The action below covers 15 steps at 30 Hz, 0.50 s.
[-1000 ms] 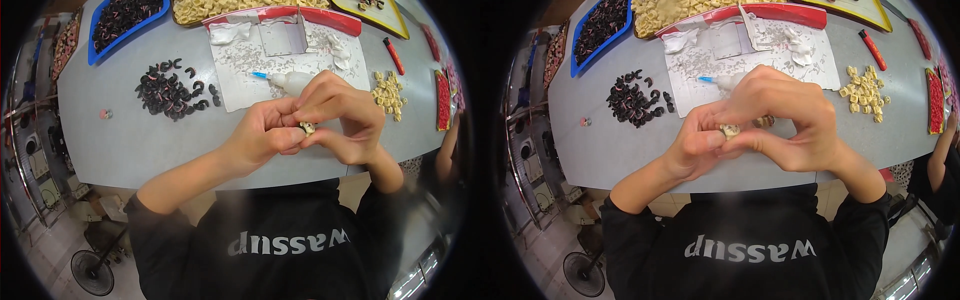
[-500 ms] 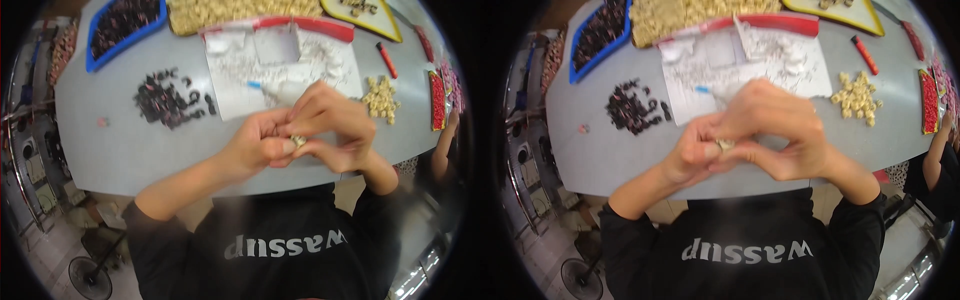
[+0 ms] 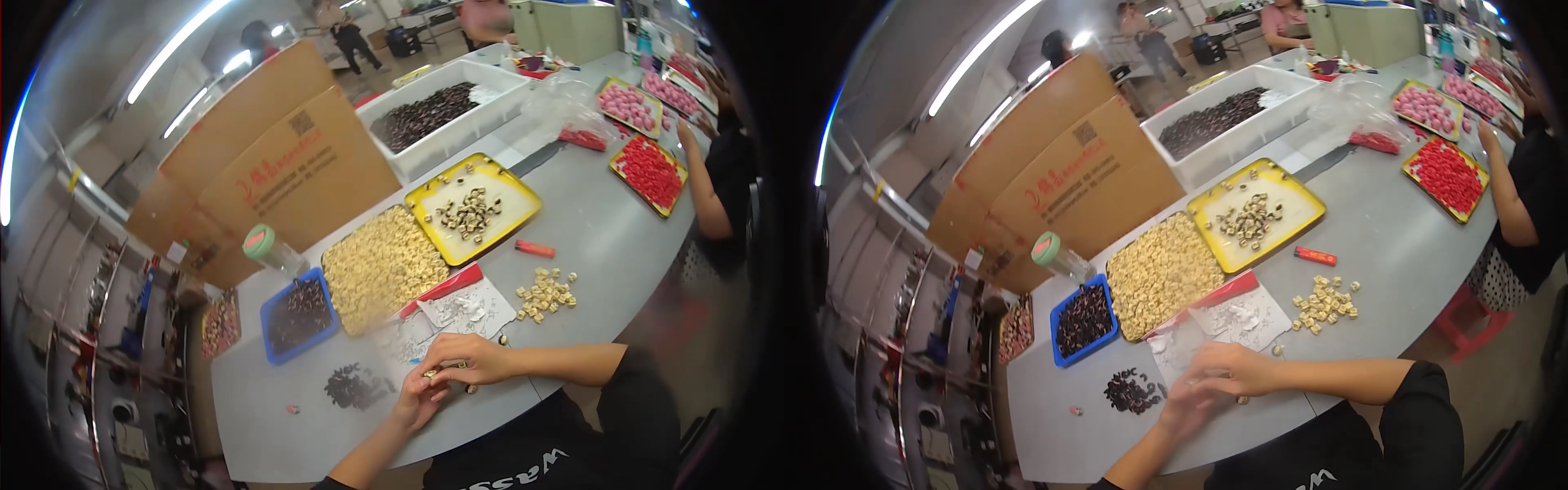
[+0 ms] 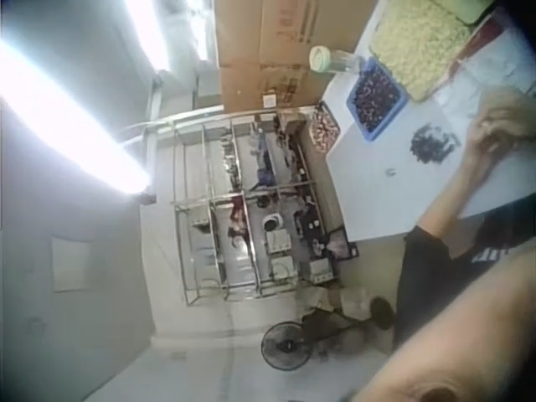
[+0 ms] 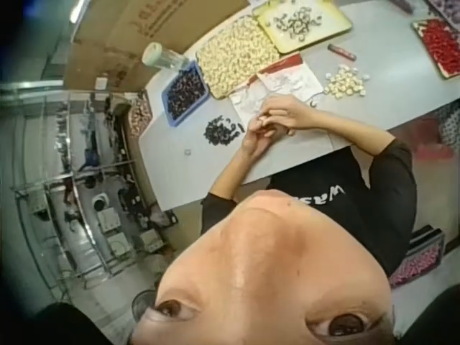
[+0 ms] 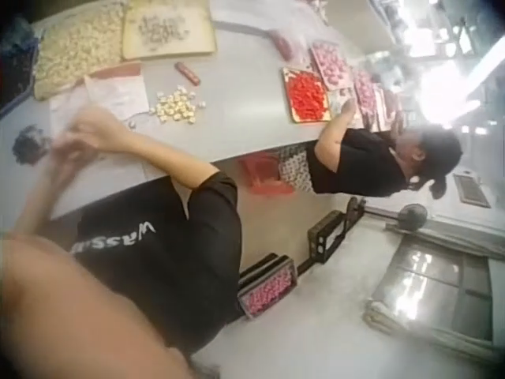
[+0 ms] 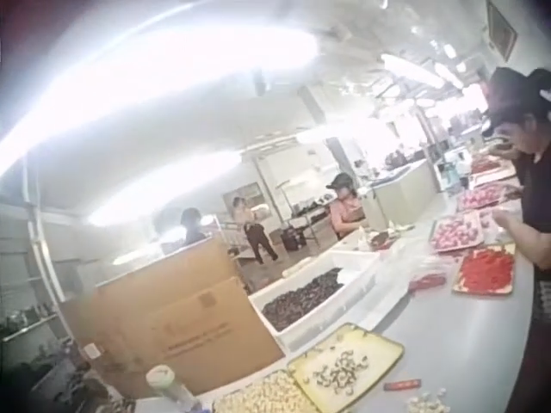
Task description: Applying glue to small decorative components and assembling them.
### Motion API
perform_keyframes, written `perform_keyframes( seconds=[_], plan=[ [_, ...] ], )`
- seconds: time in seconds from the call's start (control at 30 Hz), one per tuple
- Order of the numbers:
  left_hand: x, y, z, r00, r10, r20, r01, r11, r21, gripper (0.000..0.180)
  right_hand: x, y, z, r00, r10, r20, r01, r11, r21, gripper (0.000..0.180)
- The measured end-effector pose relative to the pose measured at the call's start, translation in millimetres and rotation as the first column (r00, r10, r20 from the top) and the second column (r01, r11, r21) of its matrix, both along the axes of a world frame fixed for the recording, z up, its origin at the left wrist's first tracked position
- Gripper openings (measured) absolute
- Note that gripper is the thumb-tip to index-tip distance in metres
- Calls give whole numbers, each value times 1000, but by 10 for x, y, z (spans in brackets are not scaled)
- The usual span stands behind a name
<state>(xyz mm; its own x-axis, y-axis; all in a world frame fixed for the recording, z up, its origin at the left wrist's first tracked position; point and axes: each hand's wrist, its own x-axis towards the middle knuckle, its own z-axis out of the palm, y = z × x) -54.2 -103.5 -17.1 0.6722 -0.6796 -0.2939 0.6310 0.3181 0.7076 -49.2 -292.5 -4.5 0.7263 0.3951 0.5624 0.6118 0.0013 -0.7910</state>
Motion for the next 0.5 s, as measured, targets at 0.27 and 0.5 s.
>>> perform_keyframes(
  seconds=[0.27, 0.5],
  plan=[
    [93, -44, 108, 997, 74, 6, -74, 997, 10, 43, 80, 2, 64, 1000, 6, -14, -6, 1000, 14, 21],
    [91, -35, 102, 998, 65, 13, -64, 997, -44, 42, 74, 15, 83, 1000, 3, -21, -4, 1000, -15, 21]
  ],
)
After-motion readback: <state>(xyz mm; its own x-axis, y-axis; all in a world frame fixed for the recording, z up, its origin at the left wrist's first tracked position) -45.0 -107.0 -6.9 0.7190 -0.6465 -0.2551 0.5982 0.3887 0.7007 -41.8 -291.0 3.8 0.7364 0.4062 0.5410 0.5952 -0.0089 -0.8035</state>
